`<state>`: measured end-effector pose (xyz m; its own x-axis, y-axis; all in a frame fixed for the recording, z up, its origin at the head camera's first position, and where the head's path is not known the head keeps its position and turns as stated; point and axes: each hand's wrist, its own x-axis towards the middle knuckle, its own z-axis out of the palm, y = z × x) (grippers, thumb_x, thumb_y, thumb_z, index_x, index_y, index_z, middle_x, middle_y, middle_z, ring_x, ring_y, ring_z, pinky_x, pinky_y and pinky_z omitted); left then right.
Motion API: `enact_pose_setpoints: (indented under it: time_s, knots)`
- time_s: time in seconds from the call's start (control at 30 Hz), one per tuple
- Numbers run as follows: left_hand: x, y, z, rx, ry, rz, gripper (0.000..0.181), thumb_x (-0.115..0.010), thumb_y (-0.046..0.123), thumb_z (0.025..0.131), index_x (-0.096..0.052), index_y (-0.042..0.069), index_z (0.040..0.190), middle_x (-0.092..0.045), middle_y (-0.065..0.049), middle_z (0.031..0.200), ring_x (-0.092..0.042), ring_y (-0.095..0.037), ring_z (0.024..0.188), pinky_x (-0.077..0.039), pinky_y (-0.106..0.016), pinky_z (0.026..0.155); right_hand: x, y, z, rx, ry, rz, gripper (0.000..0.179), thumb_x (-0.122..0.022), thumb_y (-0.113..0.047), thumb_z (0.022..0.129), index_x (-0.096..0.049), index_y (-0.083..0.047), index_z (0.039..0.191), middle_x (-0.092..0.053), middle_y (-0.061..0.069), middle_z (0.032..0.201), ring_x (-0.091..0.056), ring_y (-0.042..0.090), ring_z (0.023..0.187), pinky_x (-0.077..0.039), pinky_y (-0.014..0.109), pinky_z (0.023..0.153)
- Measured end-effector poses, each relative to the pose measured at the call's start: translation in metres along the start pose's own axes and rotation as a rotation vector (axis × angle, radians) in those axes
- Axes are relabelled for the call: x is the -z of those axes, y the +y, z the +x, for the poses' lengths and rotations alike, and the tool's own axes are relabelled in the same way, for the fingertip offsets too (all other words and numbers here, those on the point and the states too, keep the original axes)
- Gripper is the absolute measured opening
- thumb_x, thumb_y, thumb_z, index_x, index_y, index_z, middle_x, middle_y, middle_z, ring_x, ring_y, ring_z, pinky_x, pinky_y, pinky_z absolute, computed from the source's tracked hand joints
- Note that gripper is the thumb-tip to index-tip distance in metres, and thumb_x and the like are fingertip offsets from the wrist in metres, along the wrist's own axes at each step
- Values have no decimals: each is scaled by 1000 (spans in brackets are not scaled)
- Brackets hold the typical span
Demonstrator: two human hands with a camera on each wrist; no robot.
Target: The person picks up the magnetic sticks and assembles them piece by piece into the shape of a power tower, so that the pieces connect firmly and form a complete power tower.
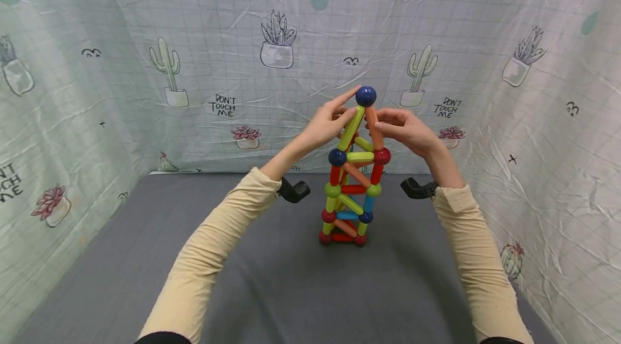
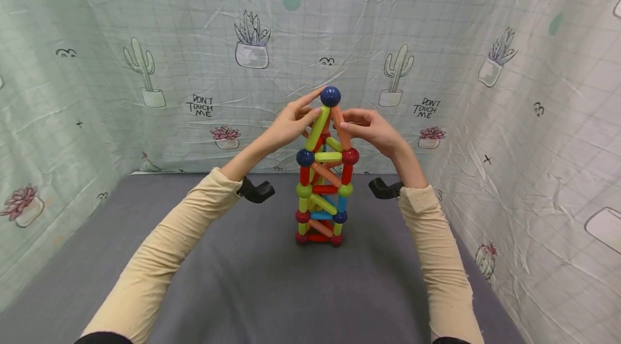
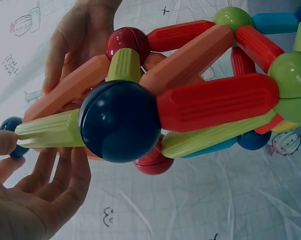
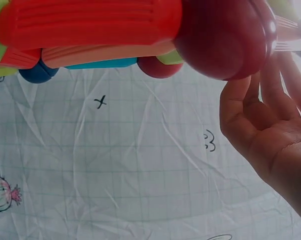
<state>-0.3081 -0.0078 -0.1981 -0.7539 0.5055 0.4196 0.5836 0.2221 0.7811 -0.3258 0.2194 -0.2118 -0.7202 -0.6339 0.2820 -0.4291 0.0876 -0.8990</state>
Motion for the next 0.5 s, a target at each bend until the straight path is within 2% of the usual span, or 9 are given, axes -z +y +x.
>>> enact_pose_setpoints:
  time_s: [0.13,0.27,0.4,0.5]
  knots:
    - [-1,-5,-6,-13,5,-6,49,-40,18,95,-24,23,142,-60,-17,109,-63,-23,80,-49,-28,58,-2,1,-1,-8,4,-6,27,-44,-10,93,-56,-12,117,-62,-5,103,-57,10,94,-46,25,81]
    - [-6,-18,-19,-80,95,-14,45,-42,15,94,-33,15,138,-58,-18,111,-62,-26,87,-50,-29,63,-5,6,-5,-21,37,-18,26,-47,-17,92,-56,-14,116,-61,-6,102,-57,9,94,-46,23,81]
    - [-8,-35,-42,-132,197,-47,37,-43,11,94,-42,7,131,-59,-21,106,-61,-29,89,-51,-29,66,-10,18,-14,-6,100,-13,28,-47,-22,92,-55,-11,117,-60,-3,103,-57,9,94,-46,20,82]
    - [-8,-50,-67,-120,244,-53,32,-42,8,93,-46,2,125,-60,-23,101,-61,-30,86,-49,-26,63,-16,29,-25,-10,185,-62,36,-46,-26,93,-52,-4,121,-59,-5,104,-57,7,94,-46,18,81]
